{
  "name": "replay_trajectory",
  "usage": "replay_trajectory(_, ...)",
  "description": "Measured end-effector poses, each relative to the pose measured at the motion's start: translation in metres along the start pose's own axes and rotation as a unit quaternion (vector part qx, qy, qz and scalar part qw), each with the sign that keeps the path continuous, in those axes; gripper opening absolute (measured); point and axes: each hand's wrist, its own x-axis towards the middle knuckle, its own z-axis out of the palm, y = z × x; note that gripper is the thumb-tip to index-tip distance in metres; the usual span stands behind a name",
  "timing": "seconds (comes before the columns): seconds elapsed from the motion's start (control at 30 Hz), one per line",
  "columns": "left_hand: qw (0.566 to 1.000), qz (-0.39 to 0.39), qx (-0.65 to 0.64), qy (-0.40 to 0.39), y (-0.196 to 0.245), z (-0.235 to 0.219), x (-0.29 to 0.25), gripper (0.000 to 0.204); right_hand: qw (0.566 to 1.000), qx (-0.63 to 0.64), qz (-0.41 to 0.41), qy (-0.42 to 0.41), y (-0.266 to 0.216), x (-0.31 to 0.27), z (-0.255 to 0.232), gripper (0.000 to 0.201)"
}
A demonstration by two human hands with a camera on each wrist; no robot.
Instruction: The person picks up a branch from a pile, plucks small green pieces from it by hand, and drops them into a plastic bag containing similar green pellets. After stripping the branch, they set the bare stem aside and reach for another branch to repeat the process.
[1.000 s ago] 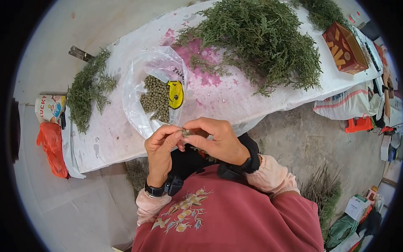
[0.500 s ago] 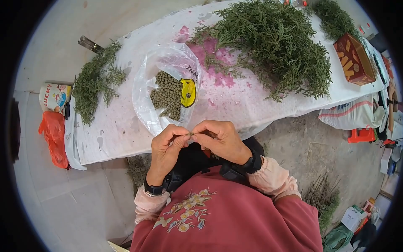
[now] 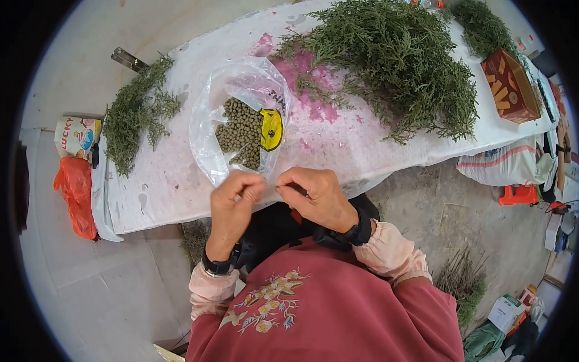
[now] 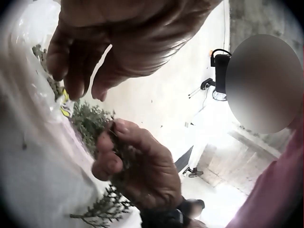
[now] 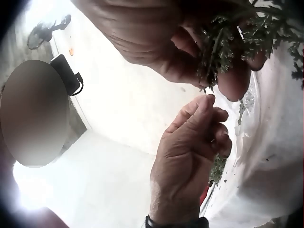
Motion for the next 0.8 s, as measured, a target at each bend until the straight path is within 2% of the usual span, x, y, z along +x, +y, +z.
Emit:
replay_trajectory(0.07,0.999,0.002,0.025,0.028,-0.004,-0.004,0.009,0.009,1.0,0.013,0.017,0.008,0.001,0.002,0.0,0.006)
replay_trajectory(0.17,0.993,0.026,0.083,0.082,-0.016,-0.006,0.028,0.014,0.995,-0.007,-0.067,0.069,0.01,0.013,0.001,0.006)
replay_trajectory(0.2,0.993,0.026,0.084,0.081,-0.02,-0.005,0.031,0.014,0.995,-0.006,-0.068,0.069,0.014,0.015,0.003,0.006)
replay_trajectory(0.3,0.984,0.043,0.166,0.058,-0.027,0.0,0.038,0.015,0.992,0.099,-0.014,0.072,0.026,0.021,0.007,0.005)
replay_trajectory(0.47,0.976,0.04,0.205,0.059,-0.026,0.004,0.039,0.016,0.974,0.212,0.014,0.074,0.032,0.028,0.01,0.005)
replay_trajectory(0.6,0.982,0.047,0.171,0.067,-0.033,0.004,0.039,0.014,0.974,0.205,-0.004,0.095,0.036,0.034,0.012,0.006)
replay_trajectory(0.7,0.992,0.0,0.068,0.109,-0.032,0.004,0.036,0.011,0.974,0.195,-0.018,0.112,0.036,0.037,0.014,0.006)
replay_trajectory(0.73,0.992,-0.001,0.07,0.106,-0.03,0.003,0.035,0.011,0.974,0.197,-0.017,0.114,0.035,0.038,0.015,0.006)
replay_trajectory(0.8,0.977,-0.097,-0.156,0.108,-0.022,-0.001,0.034,0.009,0.972,0.201,-0.023,0.121,0.033,0.04,0.017,0.006)
